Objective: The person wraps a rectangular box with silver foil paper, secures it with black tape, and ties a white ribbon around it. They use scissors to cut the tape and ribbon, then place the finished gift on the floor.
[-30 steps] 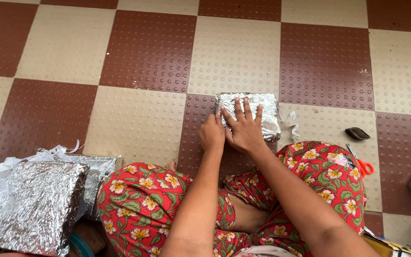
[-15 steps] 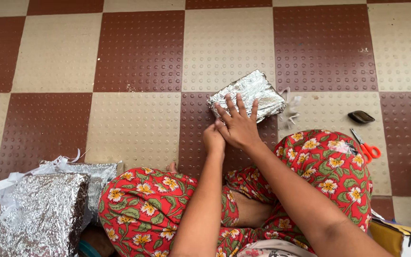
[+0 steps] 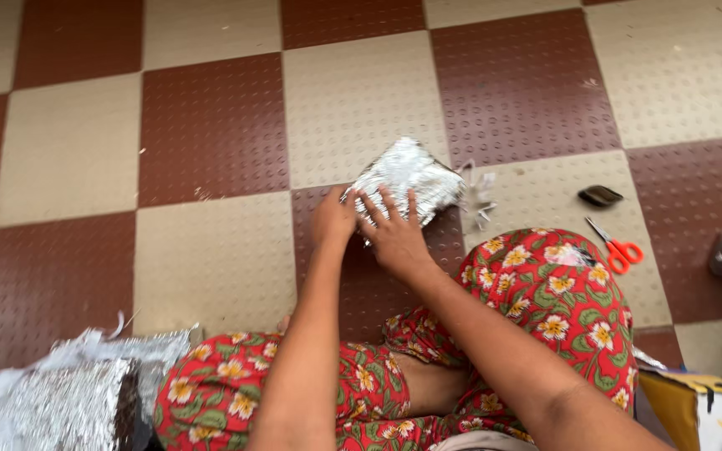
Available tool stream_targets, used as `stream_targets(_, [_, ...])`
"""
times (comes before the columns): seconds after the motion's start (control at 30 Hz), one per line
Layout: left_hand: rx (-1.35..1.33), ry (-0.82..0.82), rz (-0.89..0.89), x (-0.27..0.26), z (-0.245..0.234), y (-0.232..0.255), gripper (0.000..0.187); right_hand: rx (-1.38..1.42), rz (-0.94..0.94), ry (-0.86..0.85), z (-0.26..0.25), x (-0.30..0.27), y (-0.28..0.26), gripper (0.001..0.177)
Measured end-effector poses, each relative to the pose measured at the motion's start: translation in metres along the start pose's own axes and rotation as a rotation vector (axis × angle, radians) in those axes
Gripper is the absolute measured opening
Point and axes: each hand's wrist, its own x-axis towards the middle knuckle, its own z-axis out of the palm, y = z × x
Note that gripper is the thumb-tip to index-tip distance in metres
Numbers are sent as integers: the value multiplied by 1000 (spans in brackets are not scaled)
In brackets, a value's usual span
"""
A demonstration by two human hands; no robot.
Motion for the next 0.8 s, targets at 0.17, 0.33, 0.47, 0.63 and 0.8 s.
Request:
stream_targets(0.17, [-33, 2, -160, -21, 5, -7, 40, -70, -46, -6, 10, -17, -7, 70])
stream_targets(0.33, [-18, -17, -211, -37, -5, 8, 38, -163, -39, -70, 17, -23, -13, 64])
stream_targets(0.47, [105, 252, 229, -54, 1, 20, 37, -155, -48, 20, 30, -26, -23, 68])
stream_targets(0.63, [341, 95, 599, -67, 15, 44, 43, -225, -50, -207, 45, -26, -23, 74])
stream_targets(0.8, [381, -60, 412, -67, 15, 56, 42, -206, -87, -96, 67, -35, -19, 71])
